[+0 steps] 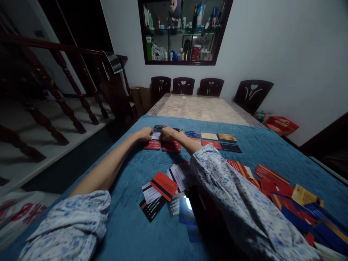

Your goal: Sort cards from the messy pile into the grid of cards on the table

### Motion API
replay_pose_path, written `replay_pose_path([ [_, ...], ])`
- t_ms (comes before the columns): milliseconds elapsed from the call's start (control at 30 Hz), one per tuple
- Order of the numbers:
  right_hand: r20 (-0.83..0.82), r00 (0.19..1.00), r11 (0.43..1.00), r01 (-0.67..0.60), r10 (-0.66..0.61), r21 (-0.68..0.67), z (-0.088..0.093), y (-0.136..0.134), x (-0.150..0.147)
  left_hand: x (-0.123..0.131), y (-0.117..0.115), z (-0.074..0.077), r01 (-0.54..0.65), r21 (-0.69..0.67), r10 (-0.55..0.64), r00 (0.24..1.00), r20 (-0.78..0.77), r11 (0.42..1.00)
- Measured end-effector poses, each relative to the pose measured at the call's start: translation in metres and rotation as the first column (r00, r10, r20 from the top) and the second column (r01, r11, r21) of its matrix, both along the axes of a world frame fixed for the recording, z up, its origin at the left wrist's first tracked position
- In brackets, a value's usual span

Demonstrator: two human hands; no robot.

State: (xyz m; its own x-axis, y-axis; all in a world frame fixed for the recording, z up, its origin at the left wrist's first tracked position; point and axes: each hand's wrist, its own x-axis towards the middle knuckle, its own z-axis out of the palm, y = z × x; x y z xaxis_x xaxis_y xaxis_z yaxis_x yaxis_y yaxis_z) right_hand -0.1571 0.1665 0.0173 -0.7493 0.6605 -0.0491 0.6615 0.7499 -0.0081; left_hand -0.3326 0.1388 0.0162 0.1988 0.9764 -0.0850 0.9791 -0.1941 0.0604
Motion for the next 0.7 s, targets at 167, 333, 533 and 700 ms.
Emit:
replay_pose_path([
  [167,0.017,1.0,1.0,0.01,-0.01,0.004,0.0009,-0.0008,-0.0002,0.0009,0.0023,0.0007,-0.01,-0.023,0.011,1.0,0.019,1.0],
  [333,0.042,0.999,1.0,0.002,-0.002,0.012,0.0019,-0.0004,0.001,0.0,0.0024,0.0007,-0.019,-0.039,0.021,0.999,0.049,0.999],
  [533,0.075,0.997,1.0,-0.006,0.006,0.005,0.0031,0.0013,-0.0002,0.0011,0.0072,0.0005,-0.043,-0.073,0.045,0.999,0.024,0.996],
  [700,0.07,0.997,1.0,-0.016,0.016,-0.001,0.0012,0.0043,-0.0017,0.0027,0.0073,0.0047,-0.066,-0.132,0.072,0.997,0.042,0.989],
])
